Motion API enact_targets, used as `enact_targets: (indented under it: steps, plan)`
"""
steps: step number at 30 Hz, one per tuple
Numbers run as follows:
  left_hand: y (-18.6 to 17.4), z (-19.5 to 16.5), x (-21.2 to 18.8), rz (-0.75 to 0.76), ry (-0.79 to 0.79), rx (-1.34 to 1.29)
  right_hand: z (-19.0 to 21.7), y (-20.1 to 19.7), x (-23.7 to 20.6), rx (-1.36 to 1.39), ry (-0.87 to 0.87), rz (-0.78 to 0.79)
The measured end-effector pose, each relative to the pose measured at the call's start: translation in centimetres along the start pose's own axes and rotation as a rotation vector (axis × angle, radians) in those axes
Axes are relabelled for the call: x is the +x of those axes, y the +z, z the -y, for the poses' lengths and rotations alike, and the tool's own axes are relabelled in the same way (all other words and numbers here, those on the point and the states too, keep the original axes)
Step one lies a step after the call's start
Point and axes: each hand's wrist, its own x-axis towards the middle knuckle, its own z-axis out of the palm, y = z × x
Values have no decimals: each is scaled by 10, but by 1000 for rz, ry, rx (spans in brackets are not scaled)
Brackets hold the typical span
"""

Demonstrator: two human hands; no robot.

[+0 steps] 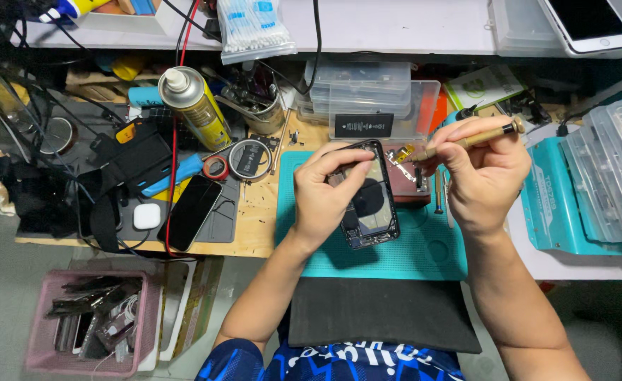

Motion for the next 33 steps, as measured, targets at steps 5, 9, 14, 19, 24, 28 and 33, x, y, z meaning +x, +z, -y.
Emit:
enact_targets:
  steps: [5,9,14,19,24,28,33]
  plan:
    - [-1,2,6,-60,-129,-212,4,0,-2,60,63,-18]
    - [-2,1,6,-103,-131,-327,8,5,-3,-77,6,27]
    - [-5,18,7,-98,-305,-449,11,11,1,-213,-31,36]
    - [-2,34,3,-120,-367,-607,15,21,-3,-249,-37,15]
    - [1,32,3,-151,-371,-576,12,27,-6,-334,-147,64]
    - [-4,26,1,-171,-268,-279,5,30,-10,-367,-211,93]
    - [-6,22,-1,-204,-222,-190,0,32,-19,-432,-265,129]
